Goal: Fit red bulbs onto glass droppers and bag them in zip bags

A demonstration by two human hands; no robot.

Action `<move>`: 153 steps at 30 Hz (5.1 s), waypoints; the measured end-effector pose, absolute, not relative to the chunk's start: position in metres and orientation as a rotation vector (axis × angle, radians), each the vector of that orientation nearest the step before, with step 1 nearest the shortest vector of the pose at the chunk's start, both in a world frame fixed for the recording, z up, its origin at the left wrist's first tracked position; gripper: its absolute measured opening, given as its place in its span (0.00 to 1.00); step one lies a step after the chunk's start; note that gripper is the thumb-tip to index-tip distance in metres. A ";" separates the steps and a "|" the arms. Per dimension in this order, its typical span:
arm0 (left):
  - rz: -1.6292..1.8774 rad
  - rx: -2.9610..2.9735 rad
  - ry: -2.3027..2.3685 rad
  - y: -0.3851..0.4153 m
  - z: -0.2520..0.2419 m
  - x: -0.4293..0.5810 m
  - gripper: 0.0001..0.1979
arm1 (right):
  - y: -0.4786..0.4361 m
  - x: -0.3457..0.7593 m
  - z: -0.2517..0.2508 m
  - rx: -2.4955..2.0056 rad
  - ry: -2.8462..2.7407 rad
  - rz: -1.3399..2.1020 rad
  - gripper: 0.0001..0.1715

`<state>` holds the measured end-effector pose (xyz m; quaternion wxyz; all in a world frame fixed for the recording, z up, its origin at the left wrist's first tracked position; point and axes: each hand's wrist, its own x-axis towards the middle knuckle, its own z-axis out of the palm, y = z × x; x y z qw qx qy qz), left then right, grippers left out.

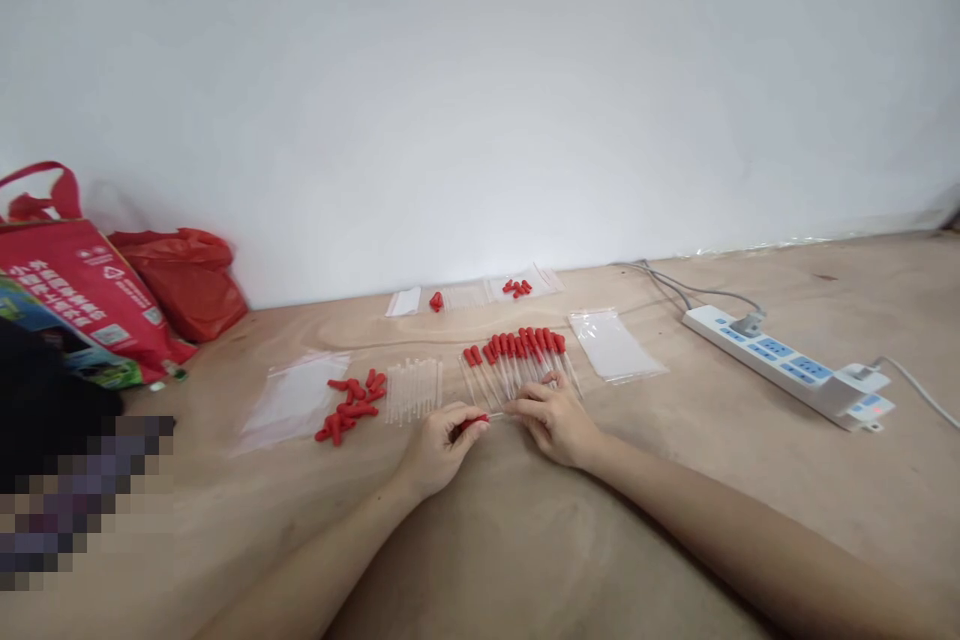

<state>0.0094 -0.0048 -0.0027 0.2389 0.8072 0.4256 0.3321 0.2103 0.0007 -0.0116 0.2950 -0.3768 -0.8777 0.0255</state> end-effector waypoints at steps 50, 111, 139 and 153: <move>0.681 2.525 1.215 -0.004 0.000 0.007 0.07 | 0.060 0.141 0.011 -1.787 -2.116 0.050 0.09; 1.182 1.530 1.113 -0.003 0.001 0.017 0.11 | -0.005 0.209 -0.016 -1.071 -2.251 -0.156 0.12; 0.917 1.946 1.049 -0.005 -0.008 0.009 0.11 | 0.000 0.218 -0.011 -0.917 -2.396 0.018 0.18; 0.912 2.204 1.120 -0.015 0.006 0.015 0.09 | -0.005 0.216 -0.003 -0.921 -2.429 -0.088 0.18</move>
